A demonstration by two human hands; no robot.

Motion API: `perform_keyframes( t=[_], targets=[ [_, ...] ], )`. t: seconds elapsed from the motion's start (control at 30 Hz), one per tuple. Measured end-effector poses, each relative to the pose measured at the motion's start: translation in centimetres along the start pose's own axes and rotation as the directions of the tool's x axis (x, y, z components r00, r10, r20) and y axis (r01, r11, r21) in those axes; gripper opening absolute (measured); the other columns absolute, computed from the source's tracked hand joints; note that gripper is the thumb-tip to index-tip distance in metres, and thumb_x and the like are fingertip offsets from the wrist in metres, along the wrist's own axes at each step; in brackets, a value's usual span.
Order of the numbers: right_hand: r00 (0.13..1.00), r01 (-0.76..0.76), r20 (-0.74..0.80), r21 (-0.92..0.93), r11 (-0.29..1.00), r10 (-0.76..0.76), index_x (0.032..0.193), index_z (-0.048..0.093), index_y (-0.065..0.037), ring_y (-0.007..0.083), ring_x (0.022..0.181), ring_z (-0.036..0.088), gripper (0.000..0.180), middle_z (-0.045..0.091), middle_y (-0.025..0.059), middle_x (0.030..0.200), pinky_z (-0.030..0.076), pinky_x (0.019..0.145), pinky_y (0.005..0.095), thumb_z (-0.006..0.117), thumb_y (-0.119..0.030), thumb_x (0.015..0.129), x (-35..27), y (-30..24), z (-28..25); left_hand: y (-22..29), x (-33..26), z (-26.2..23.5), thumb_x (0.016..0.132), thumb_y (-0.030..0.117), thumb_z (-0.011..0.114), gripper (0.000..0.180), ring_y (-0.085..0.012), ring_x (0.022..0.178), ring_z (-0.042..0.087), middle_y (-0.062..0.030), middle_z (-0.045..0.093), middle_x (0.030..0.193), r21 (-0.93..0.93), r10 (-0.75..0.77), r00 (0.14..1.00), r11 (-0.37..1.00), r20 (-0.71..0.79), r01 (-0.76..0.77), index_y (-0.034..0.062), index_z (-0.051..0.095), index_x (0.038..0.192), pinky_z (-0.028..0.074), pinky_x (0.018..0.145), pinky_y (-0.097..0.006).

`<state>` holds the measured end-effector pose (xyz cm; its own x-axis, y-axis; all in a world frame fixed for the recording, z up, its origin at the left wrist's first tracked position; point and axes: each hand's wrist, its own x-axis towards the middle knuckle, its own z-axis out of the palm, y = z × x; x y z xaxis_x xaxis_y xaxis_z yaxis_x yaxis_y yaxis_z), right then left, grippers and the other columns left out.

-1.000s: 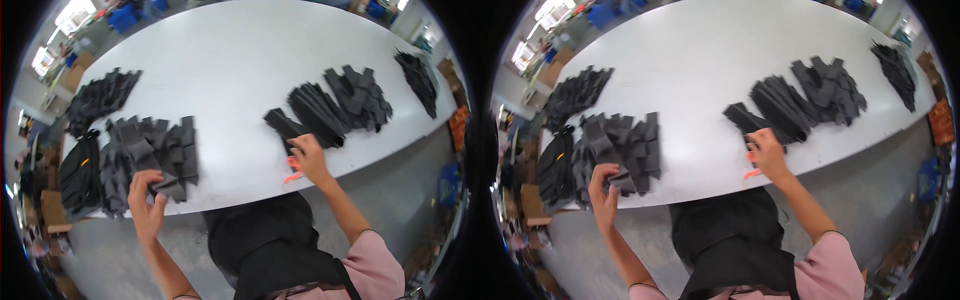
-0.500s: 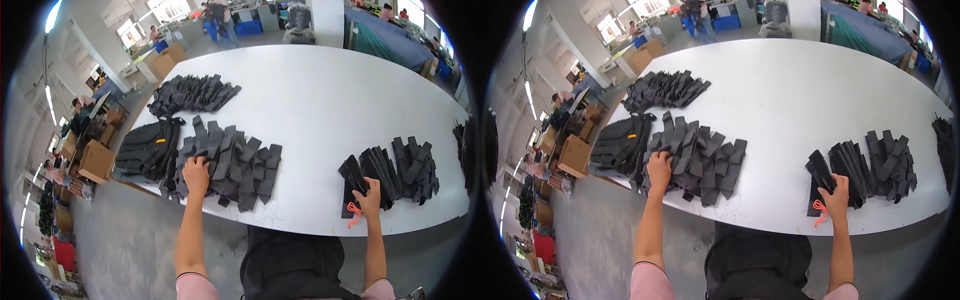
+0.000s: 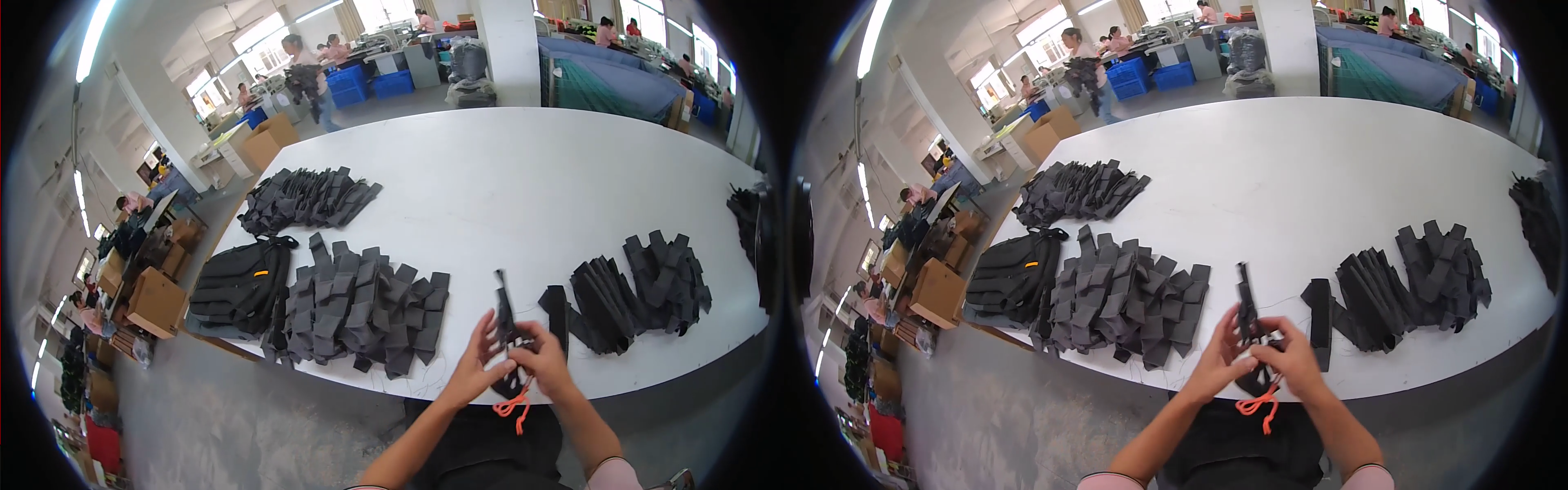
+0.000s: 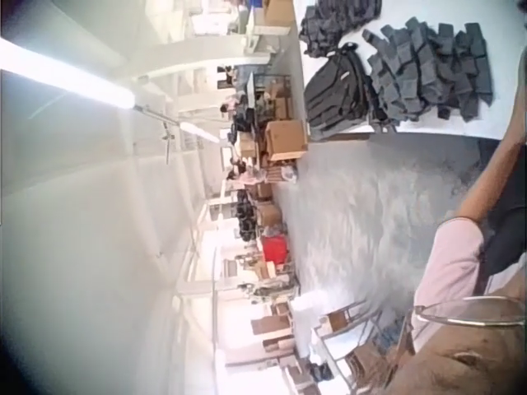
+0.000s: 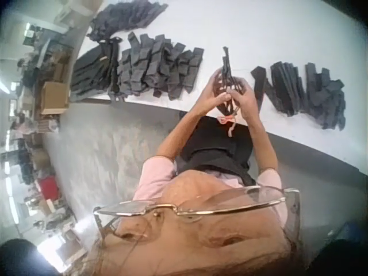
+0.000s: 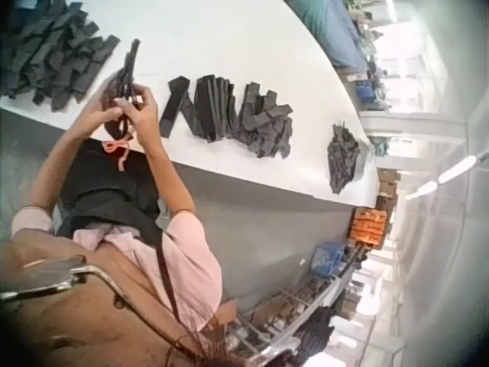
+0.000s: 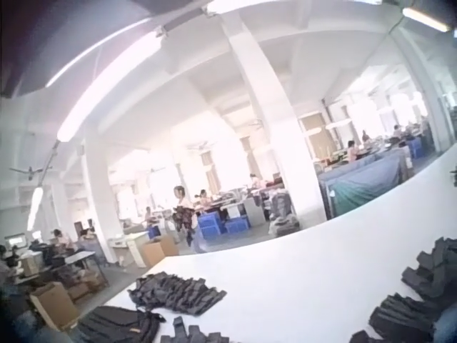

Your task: Trimming and cutting pieces of grey fabric strips using nippers on a factory workbench.

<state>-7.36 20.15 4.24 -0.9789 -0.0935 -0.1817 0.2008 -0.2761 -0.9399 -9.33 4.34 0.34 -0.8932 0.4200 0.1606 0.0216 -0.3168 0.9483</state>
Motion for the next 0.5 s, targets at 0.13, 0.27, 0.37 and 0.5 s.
perform_keyframes(
  t=[0.13, 0.27, 0.37, 0.5],
  targets=[
    [0.998, -0.056, -0.006, 0.208, 0.976, 0.058, 0.111, 0.056, -0.001, 0.0016, 0.056, 0.046, 0.037, 0.061, 0.0008, 0.084, 0.031, 0.044, 0.0167, 0.07, -0.007, 0.077, -0.9, 2.0, 0.6, 0.5, -2.1, 1.5, 0.082, 0.004, 0.067, 0.088, -0.0233, 0.123, 0.045, -0.0148, 0.032, 0.142, -0.166, -0.198, 0.979, 0.968, -0.045, 0.188, 0.0071, 0.009, 0.148, 0.04, 0.1, -0.035],
    [0.997, -0.03, -0.066, 0.091, 0.995, 0.036, 0.11, 0.056, 0.001, 0.0019, 0.05, 0.042, 0.04, 0.056, -0.001, 0.072, 0.03, 0.042, 0.0168, 0.072, -0.005, 0.074, -0.3, 3.2, 1.8, -0.5, -3.0, 0.0, 0.088, -0.004, 0.049, 0.06, -0.0199, 0.108, 0.055, -0.0137, 0.047, 0.127, 0.007, -0.105, 0.918, 0.993, -0.381, 0.116, 0.0025, 0.022, 0.141, 0.046, 0.089, -0.031],
    [0.996, -0.005, -0.093, -0.088, 0.996, -0.003, 0.112, 0.056, 0.0, 0.0048, 0.06, 0.05, 0.039, 0.057, 0.0002, 0.083, 0.038, 0.048, 0.0183, 0.071, -0.012, 0.078, -0.1, 4.2, 3.1, -0.2, -2.3, 1.1, 0.091, -0.002, 0.041, 0.037, -0.0184, 0.094, 0.059, -0.0151, 0.057, 0.111, 0.229, -0.001, 0.813, 0.959, -0.583, 0.165, -0.0003, 0.033, 0.128, 0.049, 0.078, -0.031],
    [0.954, 0.151, -0.179, -0.408, 0.901, -0.241, 0.109, 0.056, 0.002, 0.0049, 0.062, 0.051, 0.032, 0.059, 0.0031, 0.082, 0.041, 0.053, 0.0213, 0.064, -0.006, 0.079, 1.6, 7.8, 2.4, -1.1, -2.2, 2.0, 0.09, 0.001, 0.046, 0.035, -0.0174, 0.083, 0.058, -0.0171, 0.058, 0.105, 0.41, -0.029, 0.855, 0.869, -0.518, 0.277, -0.0004, 0.037, 0.124, 0.048, 0.07, -0.031]
  ],
)
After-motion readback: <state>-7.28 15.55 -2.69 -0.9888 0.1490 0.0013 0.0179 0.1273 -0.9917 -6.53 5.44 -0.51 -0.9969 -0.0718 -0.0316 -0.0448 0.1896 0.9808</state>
